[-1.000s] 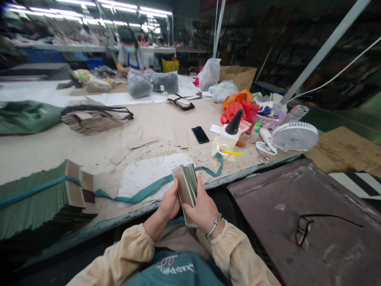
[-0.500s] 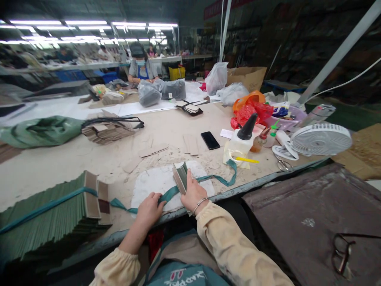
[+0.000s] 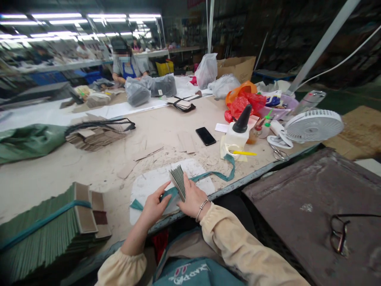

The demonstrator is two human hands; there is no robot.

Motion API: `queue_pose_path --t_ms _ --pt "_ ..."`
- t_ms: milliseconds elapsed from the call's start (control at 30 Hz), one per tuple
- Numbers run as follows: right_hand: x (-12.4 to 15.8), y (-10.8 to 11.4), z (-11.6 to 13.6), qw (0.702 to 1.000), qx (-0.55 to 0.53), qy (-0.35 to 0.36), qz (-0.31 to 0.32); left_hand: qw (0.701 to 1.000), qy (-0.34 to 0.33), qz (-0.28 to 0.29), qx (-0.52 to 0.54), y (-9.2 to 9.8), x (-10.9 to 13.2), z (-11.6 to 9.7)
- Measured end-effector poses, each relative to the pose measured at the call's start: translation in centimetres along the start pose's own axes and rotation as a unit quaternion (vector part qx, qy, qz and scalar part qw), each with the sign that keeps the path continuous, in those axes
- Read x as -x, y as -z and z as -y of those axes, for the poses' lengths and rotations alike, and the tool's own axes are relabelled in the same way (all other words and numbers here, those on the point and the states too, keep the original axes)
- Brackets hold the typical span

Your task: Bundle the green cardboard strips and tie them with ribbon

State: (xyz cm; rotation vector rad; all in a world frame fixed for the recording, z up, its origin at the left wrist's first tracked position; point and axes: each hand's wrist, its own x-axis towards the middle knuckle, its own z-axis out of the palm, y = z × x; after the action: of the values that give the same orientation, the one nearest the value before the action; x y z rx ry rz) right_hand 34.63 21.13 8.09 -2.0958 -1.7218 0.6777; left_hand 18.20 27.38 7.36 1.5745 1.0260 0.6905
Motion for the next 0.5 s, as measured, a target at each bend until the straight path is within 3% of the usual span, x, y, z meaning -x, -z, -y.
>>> queue_pose_path --t_ms 100,200,333,500 --pt "0.0 -0.1 -0.2 1.0 -0.018 0.008 -0.005 0.997 -0.021 0.056 0.039 -1.4 -1.0 -0.7" --pt "-0.3 -0.3 -0.6 1.0 -0.028 -0.009 -0.009 0.993 -0.034 0.111 -0.009 -3.1 -1.5 -1.0" --pt "-0.5 -0.5 -1.6 0.994 -0.108 -0.01 0.007 0.988 -0.028 0.117 -0.095 -4.2 -1.9 -0.8" --pt "-0.2 -0.2 -3.9 0.966 -0.258 0.024 0.024 0.978 -0.008 0.126 -0.164 -3.6 -2.2 -0.6"
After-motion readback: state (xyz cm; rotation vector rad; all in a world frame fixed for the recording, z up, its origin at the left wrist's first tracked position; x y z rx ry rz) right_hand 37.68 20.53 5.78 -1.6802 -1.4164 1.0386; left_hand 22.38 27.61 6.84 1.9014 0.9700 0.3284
